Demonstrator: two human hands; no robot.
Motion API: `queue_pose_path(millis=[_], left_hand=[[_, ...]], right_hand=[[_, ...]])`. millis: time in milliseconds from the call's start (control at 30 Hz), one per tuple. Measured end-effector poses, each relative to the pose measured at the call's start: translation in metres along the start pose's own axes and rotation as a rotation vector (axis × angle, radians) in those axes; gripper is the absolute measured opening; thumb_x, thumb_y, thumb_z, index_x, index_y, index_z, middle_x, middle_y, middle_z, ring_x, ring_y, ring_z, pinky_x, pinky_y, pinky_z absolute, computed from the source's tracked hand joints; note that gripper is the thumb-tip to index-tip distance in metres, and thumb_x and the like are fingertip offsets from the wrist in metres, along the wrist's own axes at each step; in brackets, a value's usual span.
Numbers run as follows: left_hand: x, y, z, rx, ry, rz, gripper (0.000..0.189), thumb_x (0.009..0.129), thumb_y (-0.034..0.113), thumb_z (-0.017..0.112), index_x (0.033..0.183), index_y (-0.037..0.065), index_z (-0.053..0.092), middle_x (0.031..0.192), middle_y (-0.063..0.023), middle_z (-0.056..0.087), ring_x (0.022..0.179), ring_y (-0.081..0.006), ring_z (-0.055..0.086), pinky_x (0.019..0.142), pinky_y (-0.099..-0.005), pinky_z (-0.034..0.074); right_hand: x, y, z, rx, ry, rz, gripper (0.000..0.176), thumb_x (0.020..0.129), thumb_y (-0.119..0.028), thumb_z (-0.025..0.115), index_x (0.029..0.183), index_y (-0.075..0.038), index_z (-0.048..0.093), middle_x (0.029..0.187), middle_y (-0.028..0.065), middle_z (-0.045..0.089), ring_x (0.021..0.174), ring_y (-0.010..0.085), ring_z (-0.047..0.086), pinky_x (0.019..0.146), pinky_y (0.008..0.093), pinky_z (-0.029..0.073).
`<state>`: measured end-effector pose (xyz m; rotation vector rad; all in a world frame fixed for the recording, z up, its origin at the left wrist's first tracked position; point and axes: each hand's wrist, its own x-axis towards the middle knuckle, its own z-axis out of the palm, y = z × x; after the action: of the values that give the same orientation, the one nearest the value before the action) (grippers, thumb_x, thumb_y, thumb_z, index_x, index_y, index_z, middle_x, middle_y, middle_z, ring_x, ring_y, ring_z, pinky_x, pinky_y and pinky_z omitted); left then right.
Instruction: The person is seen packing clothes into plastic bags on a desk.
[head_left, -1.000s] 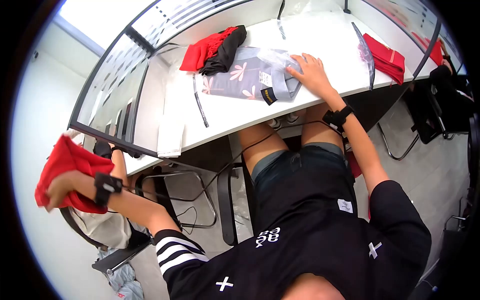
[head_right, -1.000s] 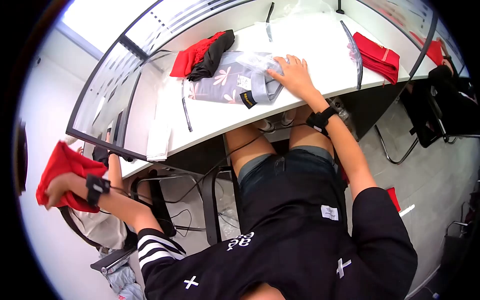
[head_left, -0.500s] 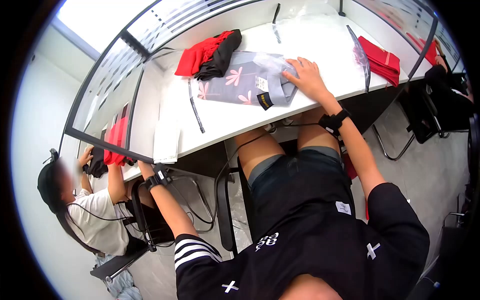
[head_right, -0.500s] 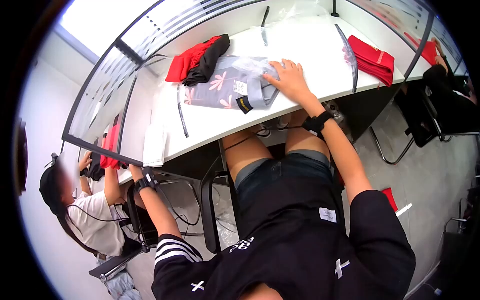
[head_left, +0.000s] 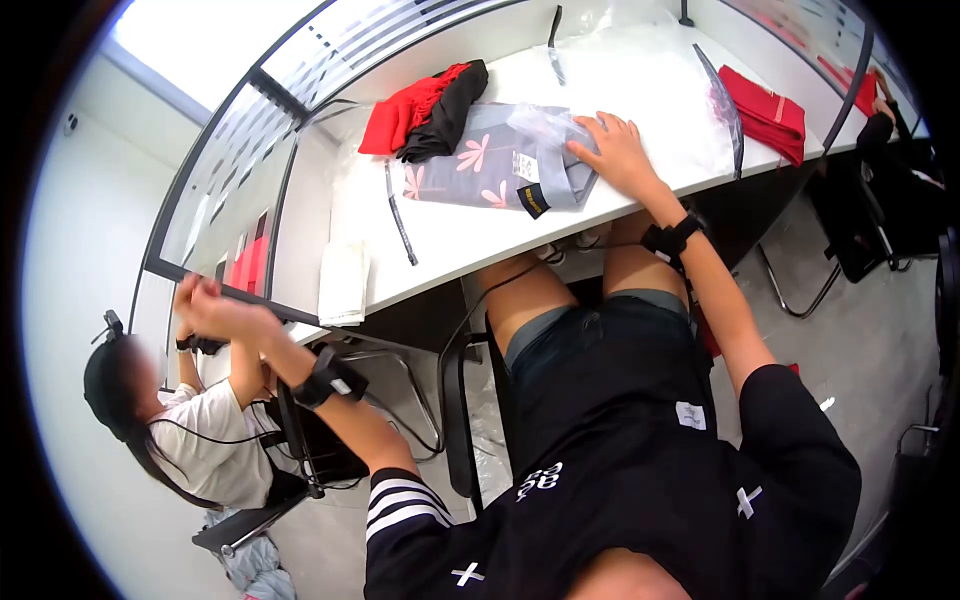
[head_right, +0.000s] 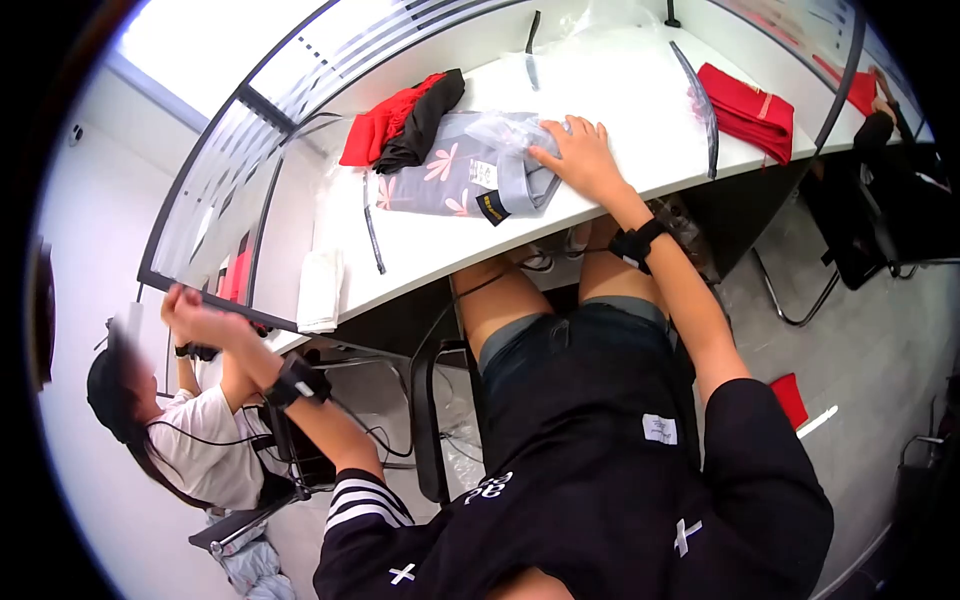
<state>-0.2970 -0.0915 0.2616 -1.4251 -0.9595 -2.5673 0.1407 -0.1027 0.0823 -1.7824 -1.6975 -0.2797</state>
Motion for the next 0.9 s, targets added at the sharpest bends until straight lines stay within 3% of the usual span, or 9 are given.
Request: queue_pose_path(millis=[133, 233, 267, 333, 400, 500, 667, 767, 900], left_hand=[[-0.062, 0.002, 0.09, -0.124, -0.277, -0.147, 0.01, 0.072, 0.0, 0.039, 0.072, 0.002, 0.049, 0.067, -0.0013, 0.046, 0.058, -0.0084, 0.041, 0.056, -0.0201, 0.035], [-0.125, -0.026, 0.165, -0.232, -0.661, -0.319, 0.012, 0.073, 0.004, 0.042, 0.075, 0.002, 0.053, 0.073, -0.0062, 0.055, 0.065, -0.0118, 0.051, 0.061, -0.0228, 0.039], [-0.154, -0.062, 0.193, -0.107, -0.733, -0.106, 0.011, 0.075, 0.007, 0.045, 0.079, 0.004, 0.055, 0.075, -0.0092, 0.057, 0.068, -0.0151, 0.054, 0.063, -0.0251, 0.041], [-0.204, -0.058, 0.22, -0.066, -0.936, -0.294, 0.014, 0.077, 0.015, 0.049, 0.087, 0.006, 0.055, 0.086, -0.012, 0.058, 0.078, -0.0238, 0.056, 0.071, -0.0309, 0.042], [-0.258, -0.089, 0.241, 0.063, -1.111, -0.171, 0.023, 0.077, 0.02, 0.05, 0.096, 0.009, 0.053, 0.098, -0.0134, 0.055, 0.092, -0.0291, 0.051, 0.081, -0.0356, 0.038], [-0.291, -0.097, 0.232, 0.335, -1.128, 0.091, 0.031, 0.075, 0.023, 0.05, 0.104, 0.01, 0.05, 0.104, -0.0149, 0.052, 0.102, -0.0334, 0.042, 0.087, -0.0388, 0.033], [-0.273, -0.106, 0.219, 0.131, -1.196, 0.051, 0.034, 0.073, 0.022, 0.052, 0.104, 0.007, 0.05, 0.105, -0.0146, 0.051, 0.102, -0.0295, 0.043, 0.087, -0.0361, 0.033], [-0.255, -0.093, 0.207, -0.374, -1.203, -0.663, 0.032, 0.071, 0.008, 0.053, 0.102, 0.005, 0.049, 0.093, -0.0115, 0.053, 0.081, -0.0151, 0.051, 0.073, -0.0253, 0.04], [-0.241, -0.096, 0.205, -0.467, -1.248, -0.828, 0.028, 0.073, 0.005, 0.049, 0.101, 0.005, 0.05, 0.08, -0.0011, 0.056, 0.07, -0.0057, 0.046, 0.059, -0.0172, 0.033]], right_hand=[[0.002, 0.002, 0.001, -0.015, 0.048, -0.032, 0.054, 0.078, -0.049, 0.043, 0.112, -0.008, 0.046, 0.111, 0.0255, 0.043, 0.108, 0.0342, 0.038, 0.091, 0.0433, 0.023], [0.002, 0.002, 0.001, -0.012, 0.013, -0.039, 0.054, 0.078, -0.048, 0.043, 0.114, -0.008, 0.045, 0.114, 0.0259, 0.04, 0.109, 0.0348, 0.035, 0.094, 0.0448, 0.02], [0.001, 0.0, 0.0, 0.007, 0.008, -0.048, 0.054, 0.078, -0.048, 0.043, 0.114, -0.008, 0.045, 0.115, 0.0259, 0.039, 0.11, 0.0349, 0.035, 0.094, 0.0453, 0.019], [0.0, -0.003, -0.001, 0.012, -0.002, -0.062, 0.053, 0.078, -0.047, 0.043, 0.114, -0.008, 0.045, 0.115, 0.0255, 0.039, 0.111, 0.0349, 0.034, 0.095, 0.0456, 0.019], [0.002, -0.006, -0.002, 0.025, -0.005, -0.054, 0.052, 0.078, -0.046, 0.045, 0.114, -0.008, 0.045, 0.115, 0.0252, 0.039, 0.112, 0.0348, 0.033, 0.095, 0.0454, 0.018], [0.003, -0.002, 0.001, 0.02, -0.003, -0.082, 0.052, 0.077, -0.046, 0.047, 0.113, -0.009, 0.046, 0.116, 0.025, 0.038, 0.113, 0.0347, 0.033, 0.094, 0.0456, 0.019], [0.01, 0.01, -0.005, 0.119, -0.048, -0.126, 0.052, 0.075, -0.045, 0.05, 0.114, -0.011, 0.046, 0.117, 0.026, 0.037, 0.112, 0.0359, 0.033, 0.094, 0.0433, 0.022], [0.025, 0.02, -0.022, 0.305, -0.369, -0.203, 0.042, 0.077, -0.034, 0.052, 0.111, -0.009, 0.049, 0.116, 0.0199, 0.043, 0.111, 0.0293, 0.038, 0.094, 0.0369, 0.028], [0.061, 0.002, -0.068, 0.372, -0.483, -0.217, 0.032, 0.079, -0.027, 0.051, 0.102, -0.006, 0.054, 0.104, 0.0102, 0.054, 0.1, 0.0226, 0.048, 0.088, 0.0307, 0.035]])
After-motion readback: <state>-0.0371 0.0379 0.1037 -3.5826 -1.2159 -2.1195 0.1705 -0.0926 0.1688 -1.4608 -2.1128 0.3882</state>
